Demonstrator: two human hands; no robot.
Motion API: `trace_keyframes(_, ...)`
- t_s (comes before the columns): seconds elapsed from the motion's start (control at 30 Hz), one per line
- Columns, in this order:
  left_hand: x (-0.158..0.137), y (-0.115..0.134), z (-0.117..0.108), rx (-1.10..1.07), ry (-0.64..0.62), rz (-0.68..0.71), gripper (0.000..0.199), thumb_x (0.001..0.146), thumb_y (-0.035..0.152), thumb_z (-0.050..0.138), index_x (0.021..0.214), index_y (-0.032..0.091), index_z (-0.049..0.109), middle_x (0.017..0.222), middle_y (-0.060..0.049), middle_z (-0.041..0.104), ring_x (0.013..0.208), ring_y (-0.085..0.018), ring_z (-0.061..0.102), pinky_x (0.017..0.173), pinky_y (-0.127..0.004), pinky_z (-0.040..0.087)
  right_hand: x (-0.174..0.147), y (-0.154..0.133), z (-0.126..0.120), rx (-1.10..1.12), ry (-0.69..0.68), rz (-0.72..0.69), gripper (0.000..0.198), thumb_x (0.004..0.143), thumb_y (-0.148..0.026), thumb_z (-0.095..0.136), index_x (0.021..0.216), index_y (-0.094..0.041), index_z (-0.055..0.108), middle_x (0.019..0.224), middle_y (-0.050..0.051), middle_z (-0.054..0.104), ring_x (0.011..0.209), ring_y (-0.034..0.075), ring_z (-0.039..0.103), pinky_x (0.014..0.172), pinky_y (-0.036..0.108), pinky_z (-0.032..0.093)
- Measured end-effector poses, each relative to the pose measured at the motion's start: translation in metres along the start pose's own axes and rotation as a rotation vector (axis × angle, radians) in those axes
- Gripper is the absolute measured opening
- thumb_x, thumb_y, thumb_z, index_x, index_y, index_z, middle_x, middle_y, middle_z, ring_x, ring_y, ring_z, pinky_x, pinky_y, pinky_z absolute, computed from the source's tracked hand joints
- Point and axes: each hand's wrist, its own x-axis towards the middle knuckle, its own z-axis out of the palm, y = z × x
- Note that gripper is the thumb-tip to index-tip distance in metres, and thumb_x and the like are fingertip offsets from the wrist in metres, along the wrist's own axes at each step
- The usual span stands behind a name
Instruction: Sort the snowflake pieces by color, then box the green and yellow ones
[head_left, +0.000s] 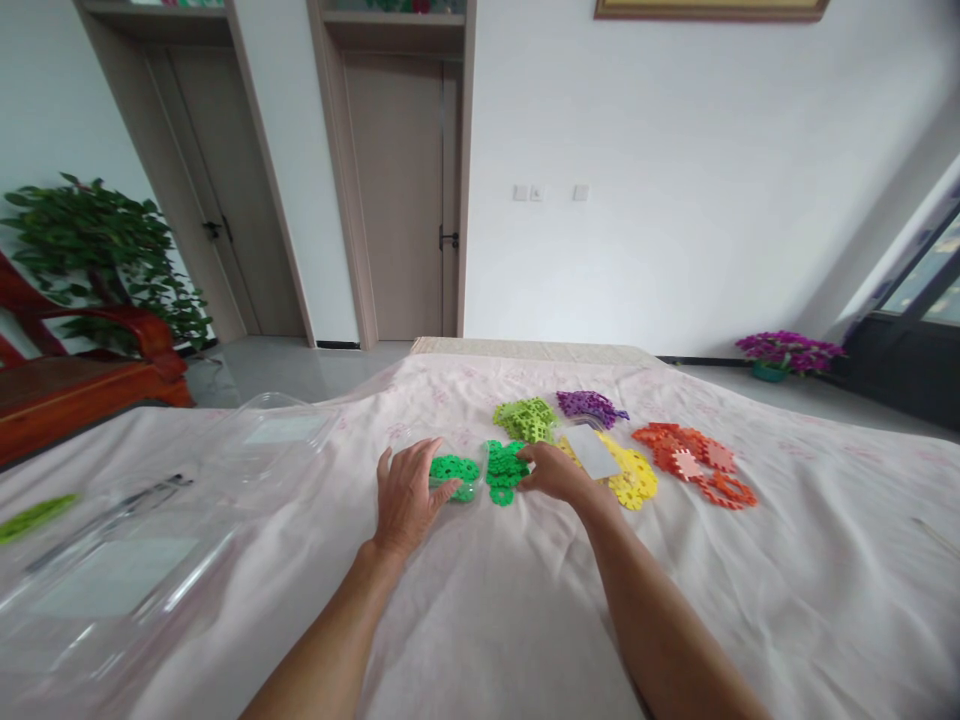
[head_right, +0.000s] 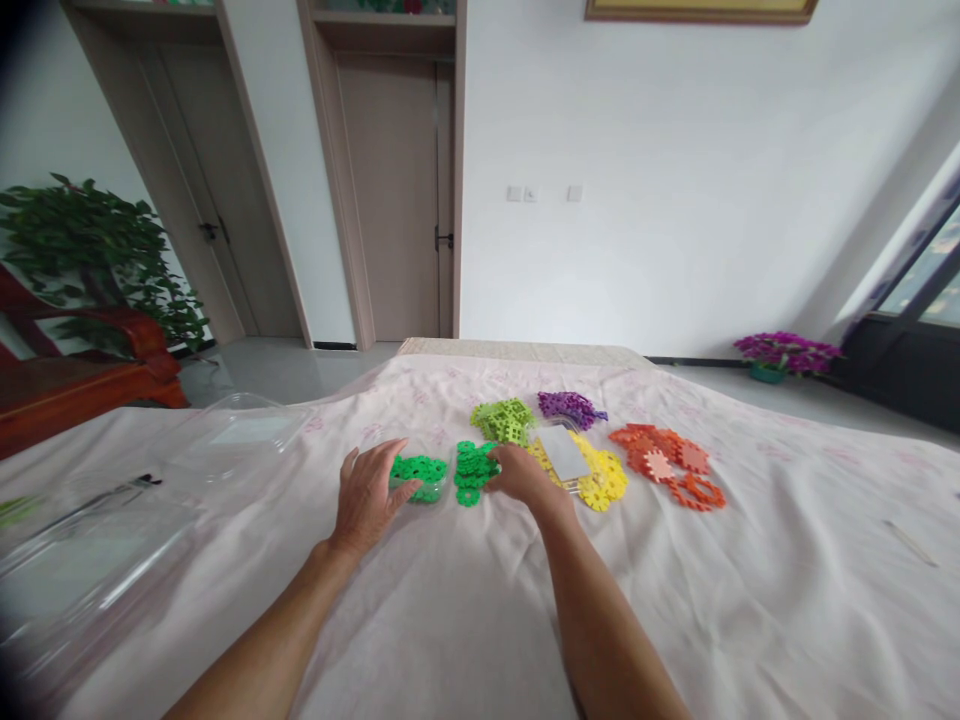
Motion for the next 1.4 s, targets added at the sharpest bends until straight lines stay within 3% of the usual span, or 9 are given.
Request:
trace_keyframes(0.13, 0.000, 0.001, -0.001, 0.003, -0.018, -0.010, 0.061, 0.090, 0.062, 0.046, 0.136, 0.022, 0.052, 0.133, -0.013, 0.062, 0.121, -0.027, 0.056, 0.114, -0.052, 0.023, -0.002, -0.001, -0.005, 0.004, -0.058, 0.009, 0.014, 0.073, -0.029, 0.071, 0.082, -0.020, 0.074, 0.079, 0.001, 0.068, 0.076, 0.018, 0.061, 0.065, 0.024, 0.038)
trace_keyframes(0.23, 0.000, 0.001, 0.000, 0.008, -0.019, -0.010, 0.058, 0.091, 0.060, 0.047, 0.135, 0.022, 0.052, 0.133, -0.013, 0.062, 0.121, -0.027, 0.056, 0.114, -0.051, 0.022, -0.002, -0.002, -0.006, 0.000, -0.077, -0.010, 0.011, 0.079, -0.027, 0.064, 0.077, -0.019, 0.073, 0.072, 0.000, 0.066, 0.072, 0.017, 0.060, 0.063, 0.024, 0.036)
trace_keyframes(0.43, -0.001, -0.001, 0.003, 0.011, -0.010, 0.000, 0.055, 0.092, 0.058, 0.046, 0.134, 0.023, 0.054, 0.132, -0.012, 0.063, 0.119, -0.027, 0.057, 0.114, -0.052, 0.023, 0.000, 0.002, 0.002, -0.001, -0.036, -0.065, 0.030, 0.078, -0.030, 0.071, 0.106, -0.023, 0.073, 0.107, 0.005, 0.069, 0.092, 0.020, 0.063, 0.079, 0.025, 0.042)
trace_keyframes(0.57, -0.001, -0.001, 0.003, 0.012, -0.015, -0.001, 0.052, 0.094, 0.055, 0.044, 0.135, 0.023, 0.053, 0.132, -0.012, 0.063, 0.120, -0.026, 0.057, 0.114, -0.051, 0.022, -0.001, -0.002, 0.000, -0.011, -0.015, -0.069, 0.019, 0.088, -0.029, 0.061, 0.098, -0.024, 0.076, 0.101, 0.005, 0.071, 0.092, 0.020, 0.064, 0.079, 0.024, 0.042)
trace_keyframes(0.7, -0.001, -0.001, 0.001, 0.004, -0.021, -0.005, 0.055, 0.093, 0.057, 0.046, 0.134, 0.022, 0.053, 0.132, -0.012, 0.063, 0.120, -0.027, 0.057, 0.114, -0.052, 0.022, -0.002, -0.008, -0.004, -0.015, 0.094, -0.085, 0.026, 0.095, -0.030, 0.050, 0.090, -0.021, 0.074, 0.091, 0.006, 0.071, 0.086, 0.018, 0.064, 0.076, 0.023, 0.042)
trace_keyframes(0.9, 0.000, 0.001, 0.000, -0.007, -0.026, -0.014, 0.057, 0.091, 0.060, 0.046, 0.134, 0.023, 0.052, 0.132, -0.012, 0.063, 0.120, -0.027, 0.057, 0.114, -0.052, 0.023, 0.001, -0.011, 0.000, 0.110, 0.274, -0.080, 0.026, 0.094, -0.031, 0.049, 0.099, -0.020, 0.072, 0.097, 0.005, 0.072, 0.094, 0.019, 0.065, 0.083, 0.025, 0.045)
trace_keyframes(1.13, 0.000, 0.000, 0.002, -0.012, -0.028, -0.019, 0.059, 0.090, 0.062, 0.047, 0.134, 0.023, 0.053, 0.132, -0.012, 0.063, 0.119, -0.028, 0.057, 0.114, -0.054, 0.022, 0.002, -0.038, -0.003, 0.566, 0.530, 0.000, 0.030, 0.090, -0.039, 0.053, 0.106, -0.019, 0.068, 0.083, 0.002, 0.071, 0.060, 0.014, 0.065, 0.062, 0.026, 0.051)
trace_keyframes(1.27, 0.001, 0.001, 0.000, -0.019, -0.032, -0.025, 0.060, 0.089, 0.063, 0.048, 0.134, 0.023, 0.053, 0.132, -0.012, 0.063, 0.119, -0.028, 0.057, 0.114, -0.054, 0.022, -0.001, -0.059, -0.002, 0.694, 0.439, -0.068, 0.030, 0.088, -0.039, 0.056, 0.107, -0.019, 0.069, 0.084, 0.002, 0.073, 0.059, 0.013, 0.065, 0.059, 0.025, 0.052)
trace_keyframes(1.4, 0.001, 0.003, -0.002, -0.022, -0.033, -0.027, 0.059, 0.090, 0.062, 0.048, 0.135, 0.023, 0.052, 0.132, -0.013, 0.063, 0.119, -0.028, 0.057, 0.114, -0.054, 0.023, -0.004, -0.069, -0.002, 0.588, 0.333, -0.142, 0.030, 0.089, -0.035, 0.056, 0.111, -0.021, 0.071, 0.095, 0.003, 0.075, 0.070, 0.016, 0.069, 0.070, 0.027, 0.053)
